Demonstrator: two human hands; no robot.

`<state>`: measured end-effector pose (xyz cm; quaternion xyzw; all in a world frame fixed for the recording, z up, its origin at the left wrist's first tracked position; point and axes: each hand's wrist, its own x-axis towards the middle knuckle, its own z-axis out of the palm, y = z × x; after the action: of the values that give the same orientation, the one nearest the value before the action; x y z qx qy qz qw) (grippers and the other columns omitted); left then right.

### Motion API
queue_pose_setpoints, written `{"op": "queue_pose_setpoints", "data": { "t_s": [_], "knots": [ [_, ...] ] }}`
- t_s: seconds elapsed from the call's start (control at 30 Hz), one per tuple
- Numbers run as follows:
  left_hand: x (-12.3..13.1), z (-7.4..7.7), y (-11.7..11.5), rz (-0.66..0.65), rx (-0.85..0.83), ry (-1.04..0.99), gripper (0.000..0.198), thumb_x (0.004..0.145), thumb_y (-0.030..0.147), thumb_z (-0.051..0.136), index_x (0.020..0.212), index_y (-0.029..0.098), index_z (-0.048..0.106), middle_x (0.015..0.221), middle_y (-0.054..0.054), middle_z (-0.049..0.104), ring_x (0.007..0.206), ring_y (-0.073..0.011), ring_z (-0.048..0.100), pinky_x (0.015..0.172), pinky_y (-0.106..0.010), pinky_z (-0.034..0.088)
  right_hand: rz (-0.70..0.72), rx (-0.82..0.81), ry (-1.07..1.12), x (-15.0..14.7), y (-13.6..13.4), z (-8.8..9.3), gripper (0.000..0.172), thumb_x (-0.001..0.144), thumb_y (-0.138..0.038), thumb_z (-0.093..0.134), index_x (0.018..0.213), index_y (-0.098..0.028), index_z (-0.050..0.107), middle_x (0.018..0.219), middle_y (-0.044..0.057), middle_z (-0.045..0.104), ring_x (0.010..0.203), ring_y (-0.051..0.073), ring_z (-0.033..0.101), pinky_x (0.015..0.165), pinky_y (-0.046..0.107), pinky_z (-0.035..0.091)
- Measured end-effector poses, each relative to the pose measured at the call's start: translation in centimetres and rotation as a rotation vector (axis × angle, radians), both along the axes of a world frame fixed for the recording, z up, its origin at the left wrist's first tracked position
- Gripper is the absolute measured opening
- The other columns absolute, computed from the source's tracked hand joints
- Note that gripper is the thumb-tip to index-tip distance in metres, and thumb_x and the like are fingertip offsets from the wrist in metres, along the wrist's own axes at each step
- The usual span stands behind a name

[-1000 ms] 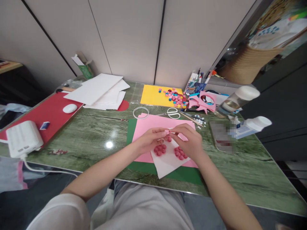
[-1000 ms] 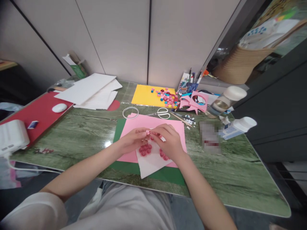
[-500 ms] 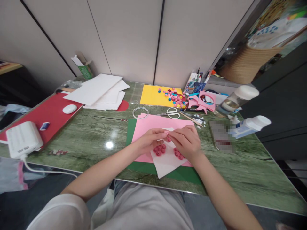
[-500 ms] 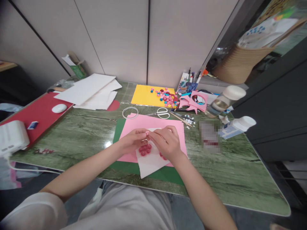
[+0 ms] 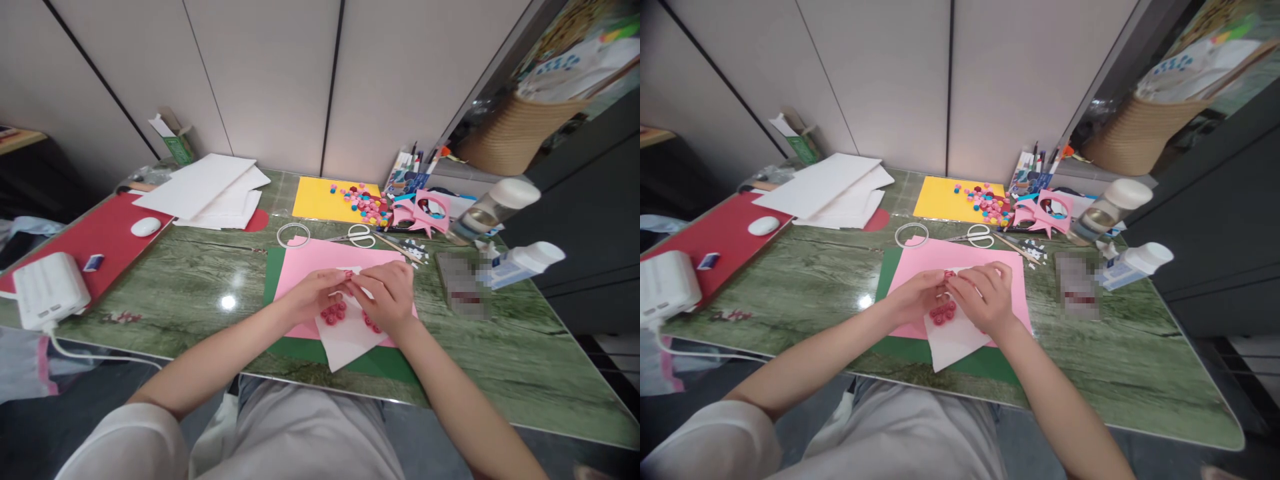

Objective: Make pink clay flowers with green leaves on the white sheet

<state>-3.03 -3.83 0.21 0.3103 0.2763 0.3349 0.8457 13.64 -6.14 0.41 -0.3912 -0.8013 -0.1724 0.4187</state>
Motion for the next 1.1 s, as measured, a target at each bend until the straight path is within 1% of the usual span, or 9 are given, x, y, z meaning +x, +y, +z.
{"op": "queue_pose_setpoints", "data": {
  "t_s": [0.13, 0.23, 0.33, 0.43, 0.73, 0.8, 0.9, 1.0, 1.1],
  "knots": [
    [0.2, -0.2, -0.3, 0.002, -0.012, -0.032, 0.019, 0.07, 0.033, 0.066, 0.079, 0.016, 0.065, 0.08, -0.004, 0.06, 0.074, -0.0107, 0.054, 0.061, -0.021, 0.041, -0.043, 0.084, -0.032, -0.2, -0.3, 0.2, 0.025, 0.072, -0.018, 0.064, 0.09, -0.034, 0.057, 0.087, -0.003, 0.068, 0.081, 0.018, 0.058, 0.08, 0.04, 0.035],
    [0.2, -0.1, -0.4, -0.005, -0.012, -0.054, 0.019, 0.07, 0.032, 0.065, 0.079, 0.015, 0.065, 0.079, -0.004, 0.059, 0.074, -0.0102, 0.053, 0.061, -0.021, 0.04, -0.076, 0.124, -0.017, -0.3, -0.5, 0.3, 0.026, 0.07, -0.019, 0.066, 0.09, -0.035, 0.058, 0.086, -0.005, 0.068, 0.08, 0.019, 0.057, 0.078, 0.041, 0.032],
    [0.3, 0.0, -0.5, 0.003, -0.02, -0.077, 0.018, 0.069, 0.031, 0.067, 0.079, 0.016, 0.064, 0.08, -0.002, 0.058, 0.076, -0.0098, 0.053, 0.063, -0.021, 0.04, -0.137, 0.126, 0.023, -0.5, -0.5, 0.3, 0.021, 0.071, -0.025, 0.066, 0.088, -0.035, 0.059, 0.082, -0.004, 0.068, 0.077, 0.02, 0.056, 0.076, 0.042, 0.031],
    [0.4, 0.0, -0.6, 0.016, -0.028, -0.1, 0.02, 0.067, 0.031, 0.068, 0.08, 0.017, 0.063, 0.081, -0.002, 0.058, 0.075, -0.01, 0.053, 0.064, -0.021, 0.04, -0.152, 0.116, 0.063, -0.8, -0.6, 0.4, 0.019, 0.07, -0.027, 0.067, 0.086, -0.034, 0.06, 0.08, -0.004, 0.068, 0.077, 0.02, 0.055, 0.075, 0.042, 0.03],
    [0.8, -0.5, -0.9, 0.026, -0.049, -0.142, 0.021, 0.07, 0.034, 0.065, 0.081, 0.017, 0.062, 0.077, -0.001, 0.055, 0.069, -0.0085, 0.05, 0.062, -0.02, 0.039, -0.173, 0.139, 0.04, -1.4, -1.0, 0.1, 0.019, 0.071, -0.019, 0.066, 0.086, -0.03, 0.061, 0.083, -0.007, 0.07, 0.078, 0.016, 0.057, 0.079, 0.038, 0.029],
    [0.7, -0.5, -0.8, 0.023, -0.025, -0.139, 0.02, 0.072, 0.033, 0.064, 0.083, 0.016, 0.062, 0.081, -0.002, 0.055, 0.072, -0.0087, 0.051, 0.063, -0.02, 0.039, -0.17, 0.127, 0.067, -1.5, -0.9, 0.0, 0.02, 0.07, -0.019, 0.067, 0.085, -0.03, 0.062, 0.083, -0.008, 0.07, 0.08, 0.016, 0.057, 0.081, 0.037, 0.028],
    [0.5, -0.4, -0.6, 0.033, 0.018, -0.096, 0.021, 0.072, 0.031, 0.064, 0.086, 0.016, 0.063, 0.086, -0.003, 0.057, 0.078, -0.0103, 0.052, 0.067, -0.022, 0.04, -0.167, 0.055, 0.13, -1.5, -0.7, 0.0, 0.017, 0.071, -0.021, 0.068, 0.085, -0.03, 0.064, 0.082, -0.006, 0.07, 0.081, 0.016, 0.056, 0.079, 0.036, 0.03],
    [0.4, -0.3, -0.4, 0.05, 0.034, -0.06, 0.022, 0.072, 0.032, 0.064, 0.087, 0.016, 0.063, 0.087, -0.003, 0.057, 0.079, -0.0108, 0.053, 0.069, -0.023, 0.04, -0.151, -0.011, 0.182, -1.5, -0.5, 0.1, 0.015, 0.071, -0.023, 0.068, 0.084, -0.03, 0.064, 0.082, -0.005, 0.069, 0.083, 0.017, 0.055, 0.078, 0.035, 0.032],
    [0.4, -0.4, -0.4, 0.048, 0.033, -0.064, 0.022, 0.072, 0.032, 0.064, 0.086, 0.016, 0.063, 0.087, -0.003, 0.057, 0.079, -0.0108, 0.053, 0.07, -0.023, 0.04, -0.135, -0.029, 0.204, -1.6, -0.5, 0.1, 0.017, 0.069, -0.024, 0.069, 0.084, -0.03, 0.064, 0.083, -0.005, 0.069, 0.084, 0.017, 0.055, 0.079, 0.036, 0.032]
  ]
}}
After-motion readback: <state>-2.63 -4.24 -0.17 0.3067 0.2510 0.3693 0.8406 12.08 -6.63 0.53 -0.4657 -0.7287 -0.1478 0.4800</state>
